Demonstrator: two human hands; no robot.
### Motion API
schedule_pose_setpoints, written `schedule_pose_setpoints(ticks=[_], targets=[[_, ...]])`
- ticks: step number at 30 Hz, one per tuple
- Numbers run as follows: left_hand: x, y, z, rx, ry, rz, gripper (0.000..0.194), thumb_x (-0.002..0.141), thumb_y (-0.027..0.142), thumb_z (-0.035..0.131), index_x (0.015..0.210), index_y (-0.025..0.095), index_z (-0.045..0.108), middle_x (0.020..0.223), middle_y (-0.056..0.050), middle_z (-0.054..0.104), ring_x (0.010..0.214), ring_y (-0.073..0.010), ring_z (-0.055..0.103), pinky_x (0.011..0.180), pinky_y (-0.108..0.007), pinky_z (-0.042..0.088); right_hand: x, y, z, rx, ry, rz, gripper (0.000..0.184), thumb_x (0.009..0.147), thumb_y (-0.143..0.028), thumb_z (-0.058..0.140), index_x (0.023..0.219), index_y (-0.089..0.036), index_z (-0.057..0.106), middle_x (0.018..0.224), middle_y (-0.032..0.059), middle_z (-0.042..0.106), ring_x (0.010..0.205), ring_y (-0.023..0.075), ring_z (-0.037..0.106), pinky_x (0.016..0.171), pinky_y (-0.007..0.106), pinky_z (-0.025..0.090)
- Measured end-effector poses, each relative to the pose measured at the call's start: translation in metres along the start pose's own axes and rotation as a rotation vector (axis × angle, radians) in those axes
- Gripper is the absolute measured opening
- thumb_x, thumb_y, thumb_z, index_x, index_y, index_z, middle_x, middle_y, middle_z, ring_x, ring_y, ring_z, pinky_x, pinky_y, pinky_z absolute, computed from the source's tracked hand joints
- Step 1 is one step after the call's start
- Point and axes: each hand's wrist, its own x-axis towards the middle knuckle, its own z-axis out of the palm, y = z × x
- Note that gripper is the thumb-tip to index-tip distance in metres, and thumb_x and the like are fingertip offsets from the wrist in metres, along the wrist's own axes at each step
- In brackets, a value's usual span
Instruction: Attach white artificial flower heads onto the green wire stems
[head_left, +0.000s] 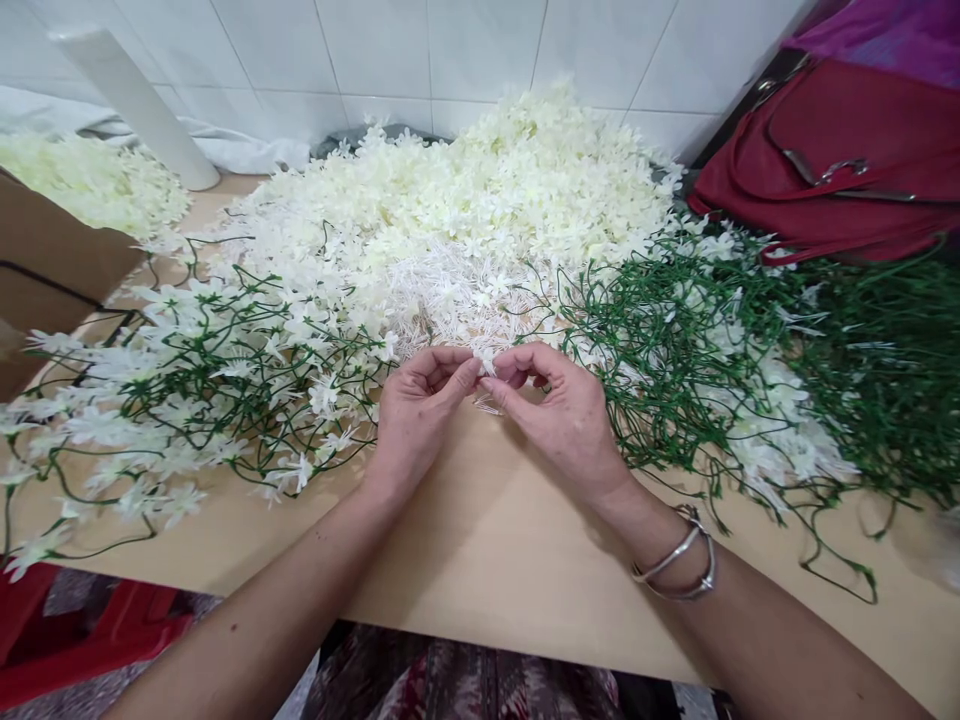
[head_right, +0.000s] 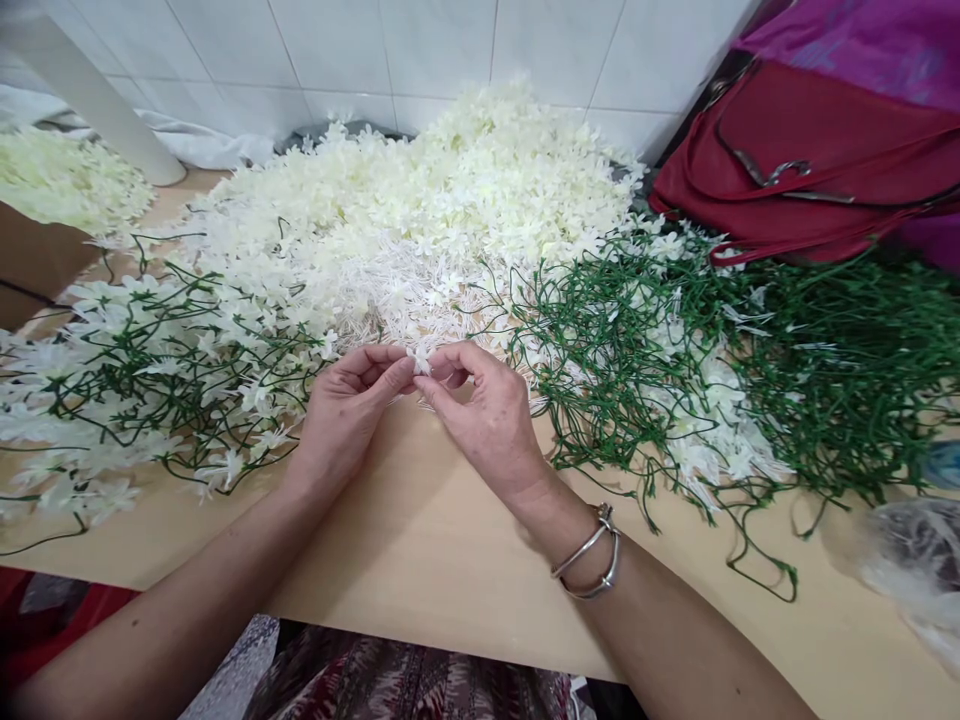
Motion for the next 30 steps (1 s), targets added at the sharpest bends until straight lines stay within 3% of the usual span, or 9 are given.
schedule_pose_setpoints(ticks=[4, 10, 18, 24, 27, 30], targets=[[-0.001, -0.002, 0.001, 0.030, -0.047, 0.002, 0.021, 0.078, 0.032, 0.088, 0.089, 0.017, 0.077, 0.085, -0.001, 0.079, 0.079, -0.0127, 0.074, 0.078, -0.024, 0.060, 0.001, 0.003, 0.001, -0.002, 0.011, -0.029, 0.007, 0.089, -0.017, 0.068, 0.083, -0.021, 0.069, 0.081, -0.0001, 0.070, 0.075, 0.0152, 0.062, 0.074, 0.029, 0.049], [0.000, -0.002, -0.001, 0.013, 0.056, 0.043, 0.021, 0.082, 0.033, 0.086, 0.091, 0.018, 0.074, 0.083, 0.000, 0.077, 0.081, -0.0137, 0.077, 0.081, -0.024, 0.060, 0.002, 0.003, -0.001, 0.052, 0.030, 0.062, 0.009, 0.087, -0.022, 0.070, 0.078, -0.020, 0.068, 0.077, 0.0003, 0.069, 0.072, 0.0147, 0.061, 0.071, 0.029, 0.048], [-0.002, -0.004, -0.003, 0.189, 0.013, 0.157, 0.013, 0.085, 0.028, 0.082, 0.092, 0.019, 0.076, 0.085, -0.001, 0.076, 0.076, -0.0119, 0.070, 0.071, -0.022, 0.056, 0.005, -0.011, -0.004, 0.329, -0.205, 0.390, 0.020, 0.078, -0.035, 0.078, 0.075, -0.019, 0.066, 0.071, 0.0003, 0.069, 0.064, 0.0124, 0.058, 0.063, 0.027, 0.046], [-0.009, -0.001, -0.003, 0.417, -0.104, 0.316, 0.005, 0.093, 0.024, 0.075, 0.096, 0.022, 0.078, 0.092, -0.001, 0.080, 0.083, -0.0134, 0.074, 0.079, -0.023, 0.057, 0.009, -0.011, -0.010, 0.314, -0.153, 0.500, 0.018, 0.067, -0.029, 0.077, 0.067, -0.019, 0.062, 0.060, -0.0043, 0.061, 0.056, 0.0096, 0.051, 0.059, 0.026, 0.039], [-0.011, 0.003, -0.002, 0.551, -0.090, 0.440, 0.007, 0.094, 0.020, 0.073, 0.097, 0.022, 0.078, 0.091, 0.000, 0.081, 0.081, -0.0122, 0.074, 0.079, -0.023, 0.057, 0.010, -0.012, -0.011, 0.337, -0.138, 0.512, 0.013, 0.065, -0.026, 0.073, 0.065, -0.019, 0.062, 0.057, -0.0051, 0.060, 0.055, 0.0094, 0.050, 0.058, 0.026, 0.037], [-0.010, 0.003, -0.002, 0.557, -0.060, 0.439, 0.006, 0.094, 0.020, 0.073, 0.097, 0.022, 0.078, 0.089, 0.001, 0.081, 0.078, -0.0113, 0.073, 0.075, -0.021, 0.056, 0.011, -0.014, -0.011, 0.379, -0.126, 0.514, 0.015, 0.065, -0.028, 0.074, 0.064, -0.019, 0.062, 0.055, -0.0045, 0.060, 0.055, 0.0099, 0.051, 0.059, 0.026, 0.038]])
